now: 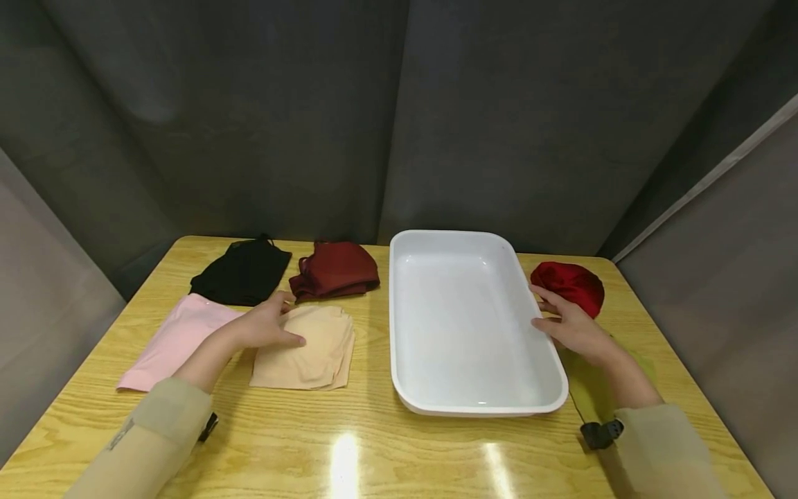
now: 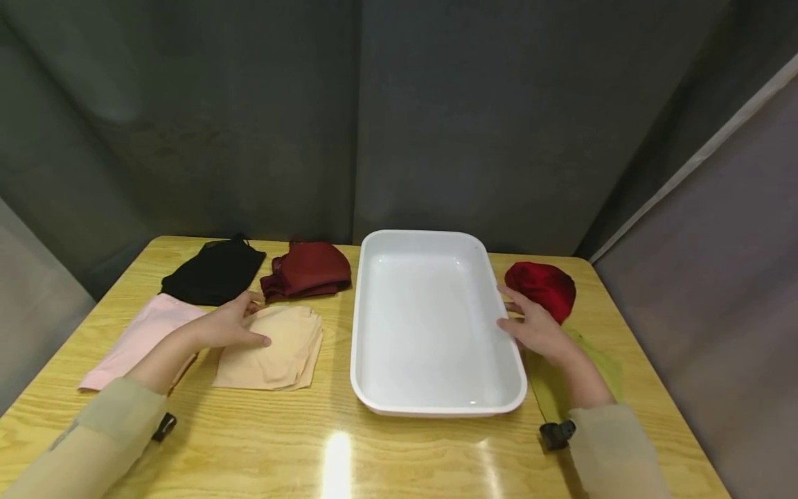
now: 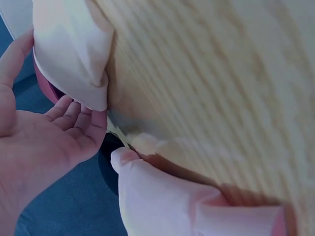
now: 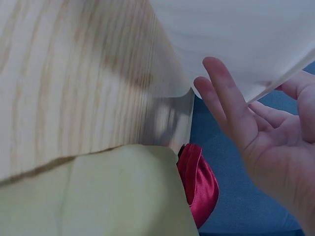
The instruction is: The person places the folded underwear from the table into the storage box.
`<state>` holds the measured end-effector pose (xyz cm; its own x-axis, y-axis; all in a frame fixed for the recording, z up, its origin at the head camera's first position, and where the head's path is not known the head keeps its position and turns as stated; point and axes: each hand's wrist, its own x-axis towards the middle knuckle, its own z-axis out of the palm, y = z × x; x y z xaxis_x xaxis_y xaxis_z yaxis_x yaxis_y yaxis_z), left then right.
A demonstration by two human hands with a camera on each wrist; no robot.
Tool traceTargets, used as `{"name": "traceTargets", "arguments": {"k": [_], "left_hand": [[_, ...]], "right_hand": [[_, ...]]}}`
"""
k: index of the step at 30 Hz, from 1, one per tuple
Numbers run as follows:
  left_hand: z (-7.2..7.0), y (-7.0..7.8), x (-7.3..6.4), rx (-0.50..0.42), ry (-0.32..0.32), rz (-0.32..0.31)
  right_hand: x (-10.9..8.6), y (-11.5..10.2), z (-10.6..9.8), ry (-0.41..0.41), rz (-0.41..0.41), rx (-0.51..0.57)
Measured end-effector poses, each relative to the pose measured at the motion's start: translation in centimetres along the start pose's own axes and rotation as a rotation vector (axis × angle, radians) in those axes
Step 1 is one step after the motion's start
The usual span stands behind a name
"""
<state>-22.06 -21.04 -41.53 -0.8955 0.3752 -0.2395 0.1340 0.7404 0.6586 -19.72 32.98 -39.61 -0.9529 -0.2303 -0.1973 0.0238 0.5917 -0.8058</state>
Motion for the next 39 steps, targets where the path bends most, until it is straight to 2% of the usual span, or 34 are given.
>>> {"name": "traceTargets", "arguments": {"k": [11,21,30,36,39], "left_hand": [[0.3,0.3,0.7,-0.020,-0.054,-0.014],[0.2,0.3,0.9,-0.012,-0.075,0.002],[-0.3,-0.4,0.8,-0.107,-0.077,0.005],[-0.7,-0.4,0.6,-0.111,-0.069,0.038],[-1.1,-0.4,0.3,-0.133,-0.089,0.025]], "right_hand": [[-0.1,0.3,-0.3,-0.057,-0.018,0.111],[-0.1,0.5,-0.3,-0.078,-0.007,0.134],[-0.1,0.4,-0.3,-0.074,-0.006,0.151],[-0.2,0.3,-0.3,-0.076,0.002,0.160],[-0.2,0.2,-0.2,-0.081,0.006,0.166]]}}
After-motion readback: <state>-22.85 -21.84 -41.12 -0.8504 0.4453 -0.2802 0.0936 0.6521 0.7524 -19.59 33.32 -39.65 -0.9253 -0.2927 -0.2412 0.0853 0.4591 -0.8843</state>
